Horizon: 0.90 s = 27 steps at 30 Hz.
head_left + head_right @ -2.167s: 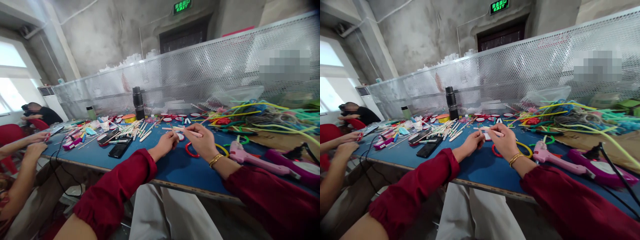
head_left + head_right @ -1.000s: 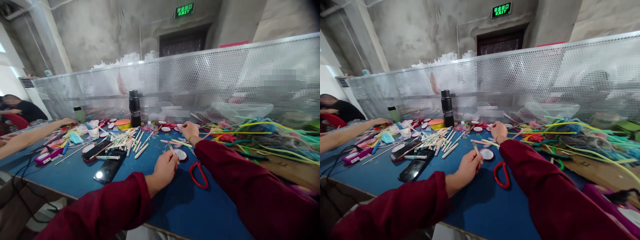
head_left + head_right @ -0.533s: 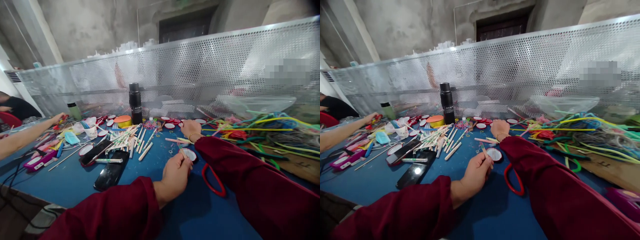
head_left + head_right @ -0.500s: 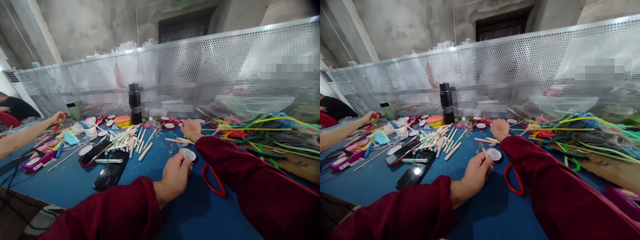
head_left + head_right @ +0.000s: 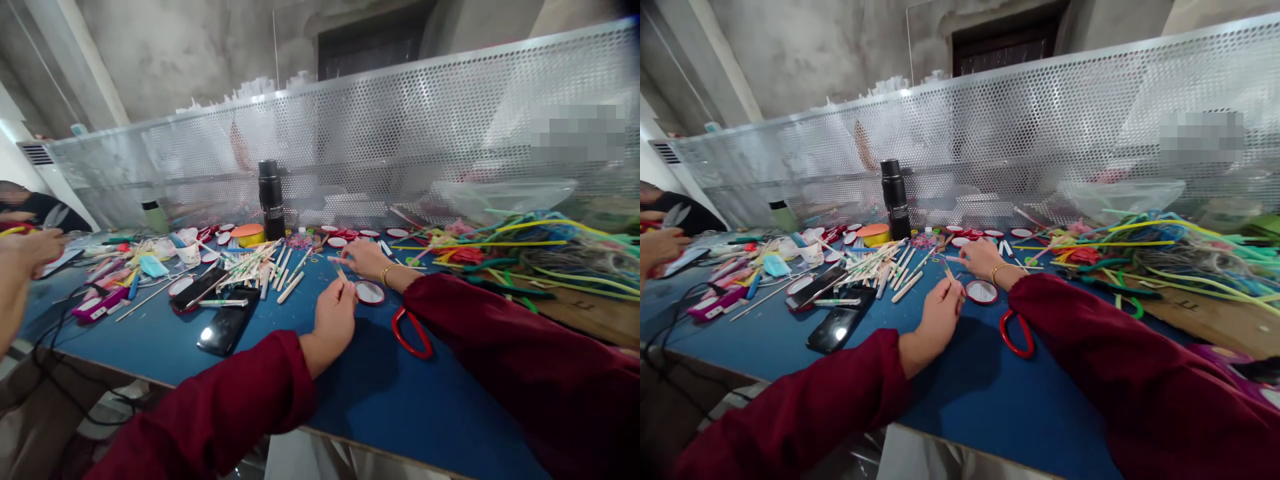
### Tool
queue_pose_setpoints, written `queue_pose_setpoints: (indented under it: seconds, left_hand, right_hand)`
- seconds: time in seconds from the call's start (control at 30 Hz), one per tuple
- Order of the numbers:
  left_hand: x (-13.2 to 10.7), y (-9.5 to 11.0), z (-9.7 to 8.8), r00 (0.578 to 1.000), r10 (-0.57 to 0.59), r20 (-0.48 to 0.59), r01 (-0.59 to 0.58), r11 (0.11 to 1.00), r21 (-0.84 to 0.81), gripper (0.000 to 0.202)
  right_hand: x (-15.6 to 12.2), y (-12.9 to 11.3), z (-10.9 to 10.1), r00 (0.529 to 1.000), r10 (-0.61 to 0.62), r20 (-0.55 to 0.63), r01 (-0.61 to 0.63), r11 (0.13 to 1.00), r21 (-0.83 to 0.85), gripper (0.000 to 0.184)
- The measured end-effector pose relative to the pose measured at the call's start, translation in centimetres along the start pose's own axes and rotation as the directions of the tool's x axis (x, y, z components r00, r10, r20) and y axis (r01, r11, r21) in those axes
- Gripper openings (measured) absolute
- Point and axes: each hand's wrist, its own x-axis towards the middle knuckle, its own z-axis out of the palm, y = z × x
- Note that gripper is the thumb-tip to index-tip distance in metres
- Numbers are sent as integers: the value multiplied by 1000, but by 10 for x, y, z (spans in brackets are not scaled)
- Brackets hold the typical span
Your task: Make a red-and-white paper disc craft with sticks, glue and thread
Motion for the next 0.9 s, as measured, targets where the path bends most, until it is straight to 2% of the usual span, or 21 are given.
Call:
queue_pose_setpoints:
  seconds: [0.07, 0.1, 0.17, 0.2, 0.23, 0.3, 0.43, 0.53, 0.63, 0.67, 0.8, 0.9]
  left_hand:
    - [9, 8, -14, 984, 132, -122, -119, 987, 108, 36]
    - [14, 13, -23, 959, 218, -179, -184, 965, 186, 35]
    - [24, 24, -39, 869, 393, -302, -293, 899, 326, 34]
    - [27, 30, -45, 837, 439, -326, -316, 875, 367, 34]
    - [28, 34, -48, 827, 458, -326, -329, 865, 380, 34]
    - [25, 39, -48, 854, 445, -271, -337, 868, 365, 36]
    - [11, 38, -27, 903, 405, -140, -316, 850, 422, 33]
    - [10, 30, -15, 925, 344, -162, -250, 871, 423, 29]
    - [17, 20, -13, 953, 237, -190, -177, 942, 285, 33]
    - [20, 17, -13, 959, 213, -187, -166, 957, 239, 34]
    - [23, 8, -7, 979, 158, -129, -148, 985, 86, 34]
    - [24, 6, -2, 990, 110, -93, -113, 993, -33, 32]
  right_hand:
    - [-6, -3, -15, 998, 28, -53, -18, 983, 182, 17]
    - [-13, -5, -23, 997, 32, -75, -8, 954, 299, 15]
    - [-33, -13, -37, 994, 25, -110, 34, 864, 503, 17]
    - [-46, -19, -42, 994, 18, -109, 47, 820, 570, 21]
    - [-60, -25, -45, 994, 22, -110, 51, 783, 620, 26]
    - [-88, -40, -47, 992, 61, -114, 33, 736, 676, 35]
    - [-128, -65, -41, 992, 93, -87, 9, 635, 772, 38]
    - [-142, -71, -43, 987, 146, -64, -28, 553, 833, 33]
    - [-151, -72, -50, 991, 130, -19, -41, 443, 896, 33]
    - [-153, -73, -52, 992, 120, -48, -10, 441, 897, 33]
    - [-157, -82, -53, 958, 77, -275, 157, 662, 732, 23]
    - [-161, -89, -55, 930, 68, -361, 194, 743, 641, 33]
